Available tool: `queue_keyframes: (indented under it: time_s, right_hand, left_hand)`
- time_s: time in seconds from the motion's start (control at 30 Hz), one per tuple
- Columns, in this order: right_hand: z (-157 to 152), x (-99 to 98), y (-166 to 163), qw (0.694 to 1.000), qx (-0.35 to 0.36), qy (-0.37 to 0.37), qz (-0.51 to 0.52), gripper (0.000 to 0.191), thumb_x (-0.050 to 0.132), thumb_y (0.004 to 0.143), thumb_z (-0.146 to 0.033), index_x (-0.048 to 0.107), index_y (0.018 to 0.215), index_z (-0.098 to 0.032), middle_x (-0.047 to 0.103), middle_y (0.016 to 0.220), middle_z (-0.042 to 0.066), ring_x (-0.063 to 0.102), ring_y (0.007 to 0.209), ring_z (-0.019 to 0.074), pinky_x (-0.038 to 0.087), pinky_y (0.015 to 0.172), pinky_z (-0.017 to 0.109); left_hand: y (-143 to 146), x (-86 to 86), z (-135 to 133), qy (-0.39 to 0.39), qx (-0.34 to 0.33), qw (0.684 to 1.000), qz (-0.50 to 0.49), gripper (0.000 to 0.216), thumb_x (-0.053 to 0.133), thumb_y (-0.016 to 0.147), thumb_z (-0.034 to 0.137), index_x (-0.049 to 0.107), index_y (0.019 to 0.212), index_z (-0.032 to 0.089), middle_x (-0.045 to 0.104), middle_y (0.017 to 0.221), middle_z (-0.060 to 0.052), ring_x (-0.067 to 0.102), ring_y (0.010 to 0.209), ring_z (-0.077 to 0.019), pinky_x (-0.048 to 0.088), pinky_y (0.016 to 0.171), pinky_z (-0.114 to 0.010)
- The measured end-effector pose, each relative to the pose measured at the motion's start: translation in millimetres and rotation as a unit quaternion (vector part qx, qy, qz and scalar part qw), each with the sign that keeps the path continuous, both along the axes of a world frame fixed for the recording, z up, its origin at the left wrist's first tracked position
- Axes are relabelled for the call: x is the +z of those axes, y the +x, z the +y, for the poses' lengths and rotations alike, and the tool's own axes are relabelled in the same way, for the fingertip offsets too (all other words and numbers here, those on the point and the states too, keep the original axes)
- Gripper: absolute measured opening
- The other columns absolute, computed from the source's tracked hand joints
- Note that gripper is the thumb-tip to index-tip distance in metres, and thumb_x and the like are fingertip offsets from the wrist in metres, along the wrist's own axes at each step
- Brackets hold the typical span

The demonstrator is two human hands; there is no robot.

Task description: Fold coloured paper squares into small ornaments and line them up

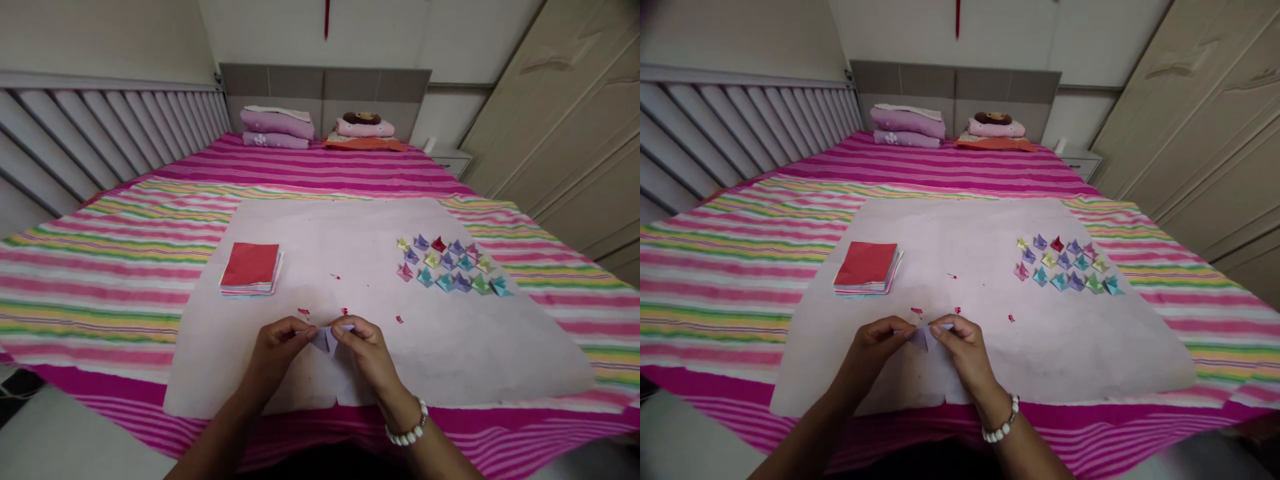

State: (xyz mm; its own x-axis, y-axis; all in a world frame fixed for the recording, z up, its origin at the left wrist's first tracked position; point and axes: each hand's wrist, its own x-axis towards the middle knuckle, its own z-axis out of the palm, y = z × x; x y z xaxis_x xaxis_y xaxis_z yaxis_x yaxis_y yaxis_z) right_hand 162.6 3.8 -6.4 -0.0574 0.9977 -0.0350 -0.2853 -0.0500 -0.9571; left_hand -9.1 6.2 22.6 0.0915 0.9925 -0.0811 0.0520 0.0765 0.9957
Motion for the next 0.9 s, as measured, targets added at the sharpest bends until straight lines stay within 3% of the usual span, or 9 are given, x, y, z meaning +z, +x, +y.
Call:
queue_keyframes:
  time_s: [0.23, 0.3, 0.4, 0.63, 0.8, 0.9]
  right_hand:
    - [-0.9, -7.6, 2.7, 1.0, -0.01, -0.017, 0.022, 0.024, 0.072, 0.077, -0.044, 0.078, 0.085, -0.022, 0.072, 0.077, 0.004, 0.061, 0.077, 0.0207, 0.046, 0.077, 0.034]
    - [-1.7, -7.1, 1.7, 0.999, -0.015, -0.016, 0.024, 0.025, 0.072, 0.077, -0.044, 0.078, 0.086, -0.022, 0.073, 0.079, 0.004, 0.062, 0.081, 0.0214, 0.045, 0.082, 0.035]
    - [-2.6, -5.2, 0.1, 1.0, -0.014, -0.004, 0.014, 0.024, 0.069, 0.08, -0.043, 0.077, 0.089, -0.022, 0.073, 0.08, 0.004, 0.062, 0.081, 0.0213, 0.045, 0.084, 0.037]
    - [-4.8, 2.3, 0.7, 0.997, 0.001, 0.073, -0.017, 0.011, 0.077, 0.073, -0.03, 0.076, 0.082, -0.024, 0.071, 0.085, 0.003, 0.062, 0.083, 0.0197, 0.047, 0.078, 0.033]
    - [-6.8, 8.2, 2.7, 0.996, -0.005, 0.076, -0.036, 0.011, 0.076, 0.075, -0.033, 0.073, 0.078, -0.022, 0.068, 0.08, 0.002, 0.058, 0.077, 0.0186, 0.045, 0.073, 0.031]
    - [-6.7, 11.4, 2.5, 0.998, 0.016, 0.055, -0.028, 0.022, 0.069, 0.08, -0.042, 0.073, 0.078, -0.021, 0.065, 0.073, 0.002, 0.055, 0.071, 0.0176, 0.044, 0.068, 0.031]
  left_hand:
    - [-2.6, 0.7, 0.6, 0.011, -0.005, 0.999, 0.046, 0.027, 0.059, 0.082, 0.039, 0.076, 0.077, 0.019, 0.074, 0.075, -0.003, 0.065, 0.078, -0.0207, 0.051, 0.073, -0.031]
    - [0.2, -2.6, -0.9, 0.001, -0.005, 1.0, 0.01, 0.023, 0.064, 0.078, 0.037, 0.076, 0.088, 0.019, 0.076, 0.089, -0.005, 0.067, 0.088, -0.0223, 0.052, 0.08, -0.033]
    - [5.5, -9.4, -3.3, -0.008, -0.021, 0.999, -0.036, 0.041, 0.079, 0.065, 0.03, 0.071, 0.104, 0.021, 0.074, 0.108, -0.007, 0.066, 0.098, -0.0238, 0.051, 0.086, -0.035]
    - [6.8, -12.7, -2.9, -0.005, -0.013, 0.998, -0.063, 0.016, 0.073, 0.073, 0.031, 0.074, 0.081, 0.017, 0.074, 0.08, -0.004, 0.066, 0.084, -0.0201, 0.051, 0.081, -0.032]
    - [1.8, -12.3, -0.7, 0.002, -0.012, 0.999, -0.039, 0.019, 0.067, 0.078, 0.032, 0.075, 0.091, 0.02, 0.075, 0.087, -0.003, 0.065, 0.086, -0.0199, 0.05, 0.081, -0.03]
    - [1.3, -13.7, -0.3, -0.005, -0.025, 0.999, -0.029, 0.023, 0.063, 0.081, 0.034, 0.075, 0.096, 0.02, 0.075, 0.09, -0.003, 0.065, 0.087, -0.0204, 0.05, 0.08, -0.03]
